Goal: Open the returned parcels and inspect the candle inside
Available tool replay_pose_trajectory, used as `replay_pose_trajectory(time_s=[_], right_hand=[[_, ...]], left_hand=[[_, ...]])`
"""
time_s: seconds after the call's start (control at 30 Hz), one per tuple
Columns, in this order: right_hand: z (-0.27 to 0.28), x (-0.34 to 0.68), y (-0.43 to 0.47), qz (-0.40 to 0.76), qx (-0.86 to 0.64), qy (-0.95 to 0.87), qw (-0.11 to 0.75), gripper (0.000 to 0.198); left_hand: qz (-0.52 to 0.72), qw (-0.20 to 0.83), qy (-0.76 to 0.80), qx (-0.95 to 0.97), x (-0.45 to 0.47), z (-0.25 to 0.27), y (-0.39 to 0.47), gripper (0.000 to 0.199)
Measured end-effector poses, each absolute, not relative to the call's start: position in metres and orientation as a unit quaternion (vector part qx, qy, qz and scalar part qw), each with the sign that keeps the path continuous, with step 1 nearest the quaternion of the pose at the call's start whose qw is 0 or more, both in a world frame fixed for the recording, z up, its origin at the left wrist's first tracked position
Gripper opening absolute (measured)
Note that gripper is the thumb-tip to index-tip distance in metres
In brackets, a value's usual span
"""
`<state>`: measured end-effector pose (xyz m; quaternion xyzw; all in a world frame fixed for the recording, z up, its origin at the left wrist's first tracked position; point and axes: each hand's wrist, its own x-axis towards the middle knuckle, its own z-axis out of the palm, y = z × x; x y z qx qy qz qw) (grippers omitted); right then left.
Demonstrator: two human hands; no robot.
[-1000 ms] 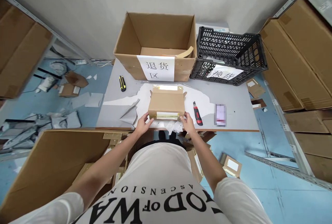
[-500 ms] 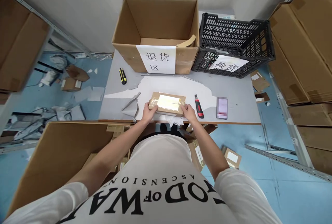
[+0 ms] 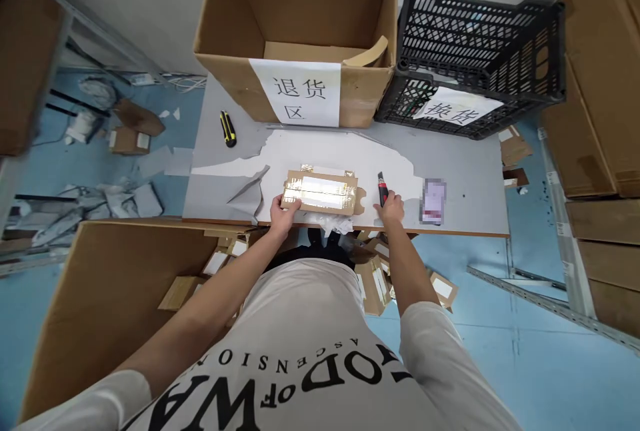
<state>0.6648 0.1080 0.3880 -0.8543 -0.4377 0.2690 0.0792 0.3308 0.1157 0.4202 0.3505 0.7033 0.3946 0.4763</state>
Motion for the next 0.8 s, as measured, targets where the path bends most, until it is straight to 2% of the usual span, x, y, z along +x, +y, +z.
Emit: replay_pose_trajectory(time_s=[0.07, 0.23, 0.37, 0.43, 0.6, 0.8], right_hand=[[0.394, 0.67, 0.114, 0.274, -0.843, -0.455, 0.079, 0.062], [0.462, 0.649, 0.14, 0.219, -0.735, -0.606, 0.213, 0.059], [0.517, 0.584, 0.161, 0.317, -0.505, -0.797, 0.097, 0.059], [0.527, 0.553, 0.169, 0.328, -0.442, -0.834, 0.041, 0.059], [0.524, 0.524, 0.185, 0.27, -0.411, -0.868, -0.062, 0.068], [0.523, 0.527, 0.187, 0.269, -0.402, -0.871, -0.084, 0.069]], left_hand=[[0.396, 0.483, 0.704, 0.338, 0.331, 0.42, 0.115, 0.059], [0.426, 0.5, 0.686, 0.313, 0.335, 0.415, 0.114, 0.06], [0.461, 0.497, 0.664, 0.315, 0.338, 0.409, 0.113, 0.058], [0.468, 0.494, 0.658, 0.322, 0.339, 0.408, 0.113, 0.056], [0.46, 0.483, 0.666, 0.335, 0.34, 0.409, 0.114, 0.053], [0.467, 0.48, 0.666, 0.329, 0.341, 0.411, 0.114, 0.053]])
